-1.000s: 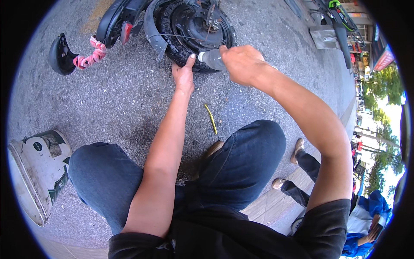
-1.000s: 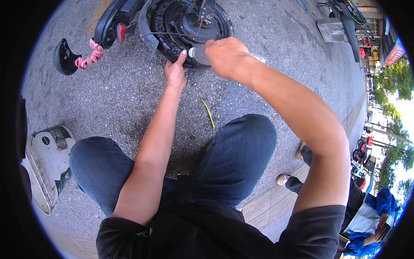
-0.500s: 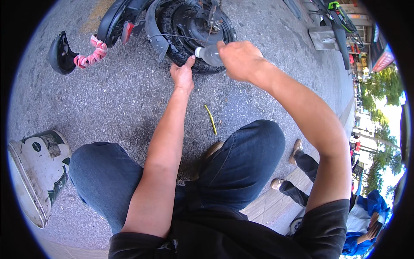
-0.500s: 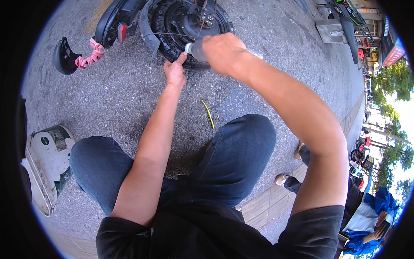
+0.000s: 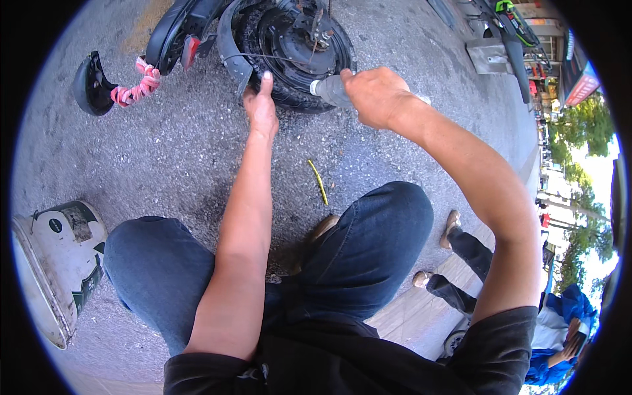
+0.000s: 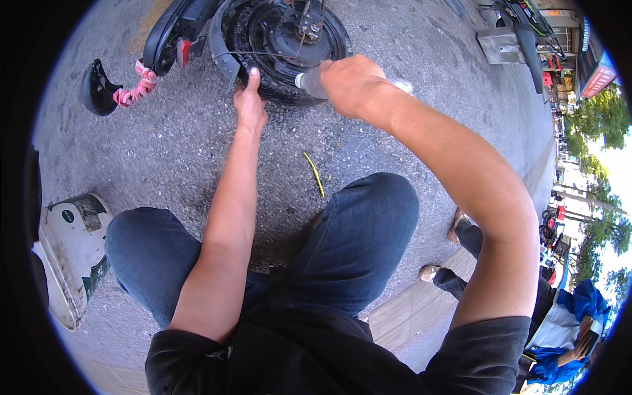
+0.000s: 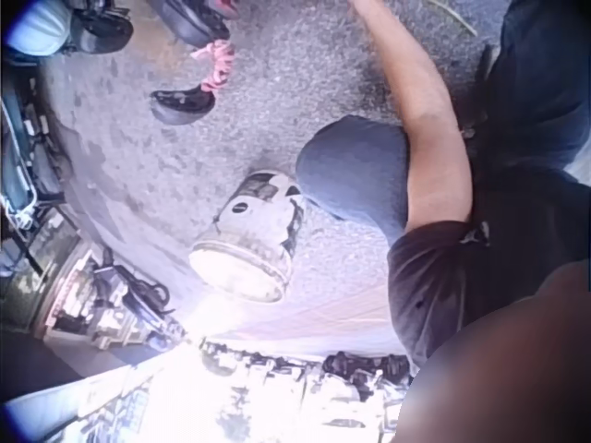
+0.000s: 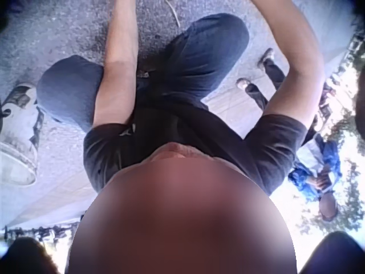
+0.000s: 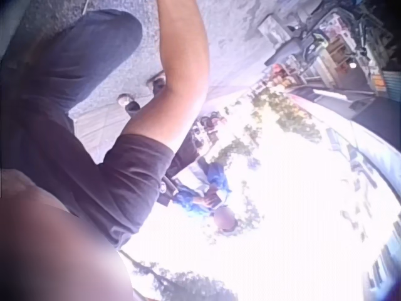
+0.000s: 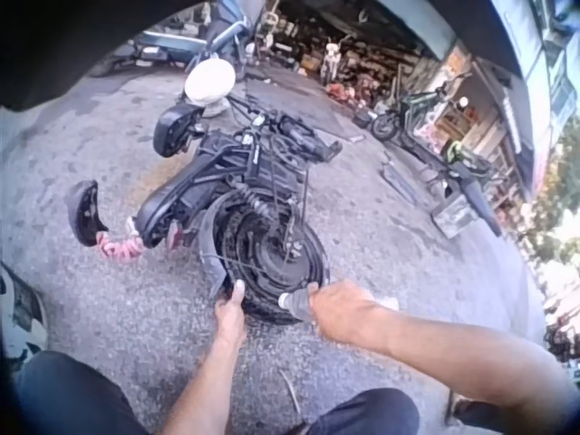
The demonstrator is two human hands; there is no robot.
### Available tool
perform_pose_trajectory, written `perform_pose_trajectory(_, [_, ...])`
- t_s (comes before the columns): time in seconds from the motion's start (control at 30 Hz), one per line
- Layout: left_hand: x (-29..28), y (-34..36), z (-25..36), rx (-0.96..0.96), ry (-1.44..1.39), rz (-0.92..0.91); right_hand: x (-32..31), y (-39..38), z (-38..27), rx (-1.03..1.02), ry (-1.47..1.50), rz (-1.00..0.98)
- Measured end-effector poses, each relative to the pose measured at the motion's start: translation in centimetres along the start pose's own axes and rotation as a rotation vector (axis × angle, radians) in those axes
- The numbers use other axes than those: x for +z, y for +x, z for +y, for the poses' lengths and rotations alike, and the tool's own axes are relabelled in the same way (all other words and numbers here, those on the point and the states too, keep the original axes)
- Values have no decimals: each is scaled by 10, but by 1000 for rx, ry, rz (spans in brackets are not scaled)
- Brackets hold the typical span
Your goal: The person applies liquid from a bottle to a scooter tire, inserts a yellow tube into the tire, and uses an air compressor to inflate it. The person handles the tire, bottle, tube, and air hose while sitting on the ground.
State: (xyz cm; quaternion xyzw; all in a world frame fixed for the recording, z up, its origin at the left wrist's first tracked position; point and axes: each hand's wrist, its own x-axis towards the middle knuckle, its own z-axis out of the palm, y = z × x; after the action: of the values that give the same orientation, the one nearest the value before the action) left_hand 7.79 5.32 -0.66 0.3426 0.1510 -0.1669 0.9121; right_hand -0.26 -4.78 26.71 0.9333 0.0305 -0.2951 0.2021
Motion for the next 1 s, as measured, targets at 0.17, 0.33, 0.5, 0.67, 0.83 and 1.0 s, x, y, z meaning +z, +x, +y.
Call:
perform_pose_trajectory(0.17, [9,-35,-29,-86,121,28,-1,14,-4,-49,-84,84])
perform_pose_trajectory(0.33, [10,-27,-19,-69,63,22,2,29,-7,-45,-96,152])
perform_pose_trajectory(0.5, [6,-20,-10,-112,116,22,8,29,-1,-66,-80,89])
perform_pose_trajectory(0.67, [-3,7,8,-122,190,-12,14,16,6,-22,-63,25])
perform_pose_trajectory(0.83, [1,8,5,82,84,-6,12,12,3,-43,-78,31])
perform_pose_trajectory(1.0, [6,-16,-9,-22,116,38,11,22,-6,-62,-23,108])
